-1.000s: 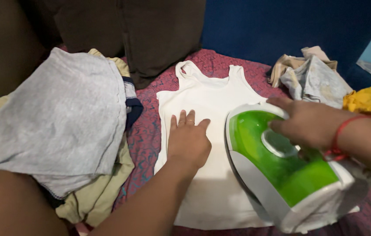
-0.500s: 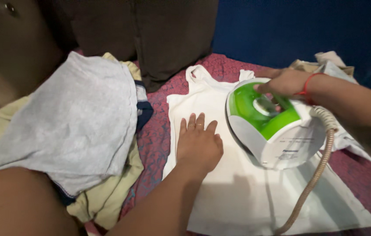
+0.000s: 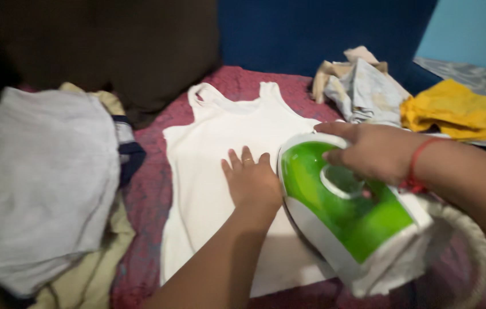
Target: The person irons a grey t-shirt and then a white tank top on a bed. They use a green and white iron, smoothing the fabric and adjusting the garments between passes. The person handles the clothes by hand, laying them flat and moving the iron across the surface.
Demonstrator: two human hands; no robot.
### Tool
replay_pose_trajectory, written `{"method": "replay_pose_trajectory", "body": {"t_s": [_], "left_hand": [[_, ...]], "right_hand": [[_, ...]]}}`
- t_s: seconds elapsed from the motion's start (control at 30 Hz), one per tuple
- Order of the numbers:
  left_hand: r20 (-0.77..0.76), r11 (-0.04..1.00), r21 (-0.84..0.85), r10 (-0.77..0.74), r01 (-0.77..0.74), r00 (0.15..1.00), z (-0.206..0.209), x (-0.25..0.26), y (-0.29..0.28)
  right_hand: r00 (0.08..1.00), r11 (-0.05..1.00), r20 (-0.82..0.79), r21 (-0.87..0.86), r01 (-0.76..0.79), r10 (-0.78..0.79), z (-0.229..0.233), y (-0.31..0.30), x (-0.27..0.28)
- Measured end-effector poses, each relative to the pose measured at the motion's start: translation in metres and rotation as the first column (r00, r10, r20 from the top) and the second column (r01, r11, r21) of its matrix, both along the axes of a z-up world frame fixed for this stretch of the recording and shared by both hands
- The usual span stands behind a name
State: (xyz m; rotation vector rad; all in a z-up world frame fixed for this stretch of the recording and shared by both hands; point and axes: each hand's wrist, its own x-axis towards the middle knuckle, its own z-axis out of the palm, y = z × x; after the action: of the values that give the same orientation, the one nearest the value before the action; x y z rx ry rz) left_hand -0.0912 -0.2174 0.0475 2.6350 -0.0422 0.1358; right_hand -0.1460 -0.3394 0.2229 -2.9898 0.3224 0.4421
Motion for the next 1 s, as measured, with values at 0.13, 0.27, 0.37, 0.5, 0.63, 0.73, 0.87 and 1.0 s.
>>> {"method": "replay_pose_trajectory", "body": {"t_s": [0.13, 0.27, 0.37, 0.5, 0.63, 0.73, 0.87, 1.0], "left_hand": [[0.047, 1.000, 0.014, -0.019, 0.018, 0.999, -0.001, -0.007, -0.001], [0.118, 1.000, 0.010, -0.028, 0.027, 0.993, -0.005, -0.010, 0.003], [0.104, 0.999, 0.021, -0.028, 0.026, 0.994, -0.006, -0.009, 0.002], [0.116, 0.999, 0.051, -0.025, 0.019, 0.993, -0.006, -0.010, 0.005], [0.072, 0.998, 0.053, -0.045, 0.042, 0.996, -0.005, -0.012, 0.004], [0.080, 0.998, 0.044, -0.054, 0.051, 0.995, -0.006, -0.013, 0.009], [0.114, 0.997, 0.065, -0.055, 0.048, 0.992, -0.007, -0.015, 0.010], [0.087, 0.995, 0.086, -0.059, 0.052, 0.994, -0.007, -0.015, 0.010]], "right_hand": [[1.000, 1.000, 0.020, 0.020, 0.019, -0.019, -0.006, -0.008, 0.002], [0.996, 0.985, 0.085, 0.173, 0.002, -0.017, -0.018, -0.013, 0.050], [0.976, 0.982, 0.166, 0.104, -0.160, 0.142, -0.026, -0.019, 0.104], [0.984, 0.976, 0.154, 0.180, -0.120, 0.093, -0.029, -0.016, 0.147], [0.981, 0.984, 0.100, 0.044, -0.173, 0.167, -0.022, -0.019, 0.140], [0.979, 0.978, 0.088, 0.077, -0.192, 0.185, -0.015, -0.017, 0.114], [0.989, 0.988, 0.049, 0.050, -0.145, 0.143, -0.008, -0.026, 0.055], [1.000, 1.000, 0.008, 0.014, 0.023, -0.023, -0.011, -0.040, 0.010]]}}
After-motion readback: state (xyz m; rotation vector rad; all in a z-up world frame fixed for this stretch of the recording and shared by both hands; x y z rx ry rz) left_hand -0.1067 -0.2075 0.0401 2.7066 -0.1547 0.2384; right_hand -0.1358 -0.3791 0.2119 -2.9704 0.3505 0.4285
